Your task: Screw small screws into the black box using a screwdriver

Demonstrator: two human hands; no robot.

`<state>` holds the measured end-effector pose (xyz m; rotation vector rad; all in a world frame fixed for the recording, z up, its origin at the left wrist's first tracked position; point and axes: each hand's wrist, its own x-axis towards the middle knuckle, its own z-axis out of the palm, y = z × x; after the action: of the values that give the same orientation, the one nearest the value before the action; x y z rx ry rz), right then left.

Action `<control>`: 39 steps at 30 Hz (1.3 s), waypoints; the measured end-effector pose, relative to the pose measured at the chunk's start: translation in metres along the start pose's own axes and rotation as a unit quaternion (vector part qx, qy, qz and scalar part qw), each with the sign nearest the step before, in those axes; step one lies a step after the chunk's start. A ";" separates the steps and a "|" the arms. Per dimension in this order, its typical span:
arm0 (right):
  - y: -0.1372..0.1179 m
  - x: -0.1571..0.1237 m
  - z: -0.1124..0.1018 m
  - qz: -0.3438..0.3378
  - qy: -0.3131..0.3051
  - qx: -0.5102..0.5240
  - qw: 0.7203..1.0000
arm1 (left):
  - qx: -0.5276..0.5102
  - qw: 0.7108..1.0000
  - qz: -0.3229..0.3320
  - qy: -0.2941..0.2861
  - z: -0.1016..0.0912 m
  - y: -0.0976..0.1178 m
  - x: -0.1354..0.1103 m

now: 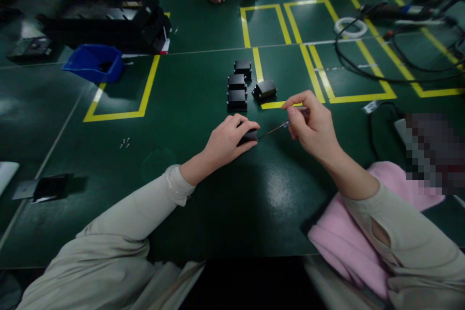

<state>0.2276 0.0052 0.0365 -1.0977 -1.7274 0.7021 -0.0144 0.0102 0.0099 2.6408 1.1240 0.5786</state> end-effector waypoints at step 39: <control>0.000 0.002 -0.001 0.001 -0.004 -0.020 1.000 | -0.006 1.000 -0.003 0.003 -0.001 0.000 0.000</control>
<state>0.2282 0.0066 0.0374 -1.1255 -1.7541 0.6770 -0.0145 0.0104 0.0108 2.6272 1.1258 0.5894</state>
